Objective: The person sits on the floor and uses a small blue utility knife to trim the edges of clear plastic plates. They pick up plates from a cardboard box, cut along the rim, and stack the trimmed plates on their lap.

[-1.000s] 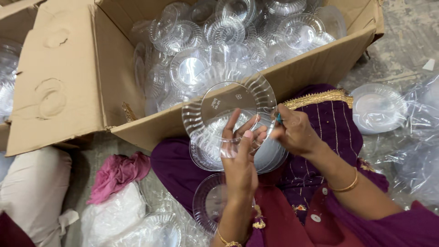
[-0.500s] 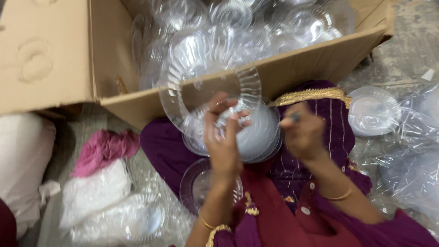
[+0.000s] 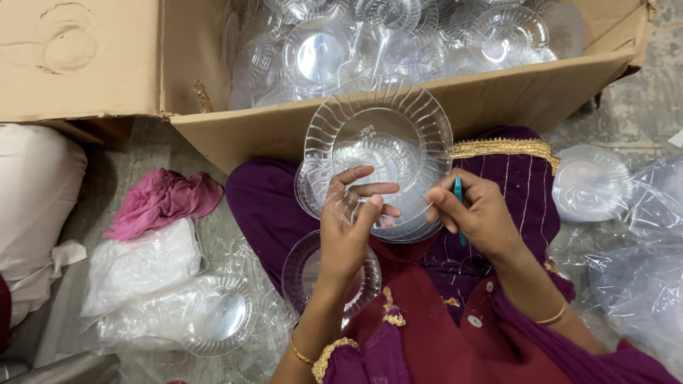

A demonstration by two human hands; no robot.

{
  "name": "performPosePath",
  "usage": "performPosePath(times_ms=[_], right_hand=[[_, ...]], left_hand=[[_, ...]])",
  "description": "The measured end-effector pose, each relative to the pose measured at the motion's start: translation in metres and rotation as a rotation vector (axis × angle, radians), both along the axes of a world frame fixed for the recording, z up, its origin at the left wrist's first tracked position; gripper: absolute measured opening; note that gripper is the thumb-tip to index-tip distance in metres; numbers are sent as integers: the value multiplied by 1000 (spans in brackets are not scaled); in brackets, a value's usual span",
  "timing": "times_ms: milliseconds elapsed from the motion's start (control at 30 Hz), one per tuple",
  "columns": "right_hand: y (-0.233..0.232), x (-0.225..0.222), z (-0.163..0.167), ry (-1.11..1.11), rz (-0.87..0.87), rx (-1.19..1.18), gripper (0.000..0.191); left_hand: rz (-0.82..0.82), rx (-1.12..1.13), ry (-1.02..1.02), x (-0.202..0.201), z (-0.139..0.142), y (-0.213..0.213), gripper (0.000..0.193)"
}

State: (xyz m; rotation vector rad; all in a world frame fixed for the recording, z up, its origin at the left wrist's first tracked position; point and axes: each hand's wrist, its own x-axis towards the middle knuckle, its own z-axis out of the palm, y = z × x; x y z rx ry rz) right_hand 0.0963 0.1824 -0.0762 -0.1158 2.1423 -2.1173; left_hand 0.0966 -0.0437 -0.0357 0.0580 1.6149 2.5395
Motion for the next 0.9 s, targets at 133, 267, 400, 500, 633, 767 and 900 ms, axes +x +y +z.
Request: performPosePath(times_ms=[133,267,400,500,633,767,900], right_hand=[[-5,15,1,7,-16,42,29],[0,29,1,-1,-78,-53,31],[14,40,-15,65,32,46,24],[28,51,-35,-33,38,-1,27],[63,67,-49,-127,-9,-100,25],[115,89,-35,-69,-275,30,19],[164,111,-24,173,-469,952,19]], left_hand=[[40,12,4,15,-4,7,42],[8,42,27,29,-24,18,42],[15,31,103,41,-38,28,40],[46,-19,129,47,-32,35,43],[192,-56,90,46,-22,27,48],[231,-202,9,42,-35,4,61],[424,-1316,604,45,-63,-10,80]])
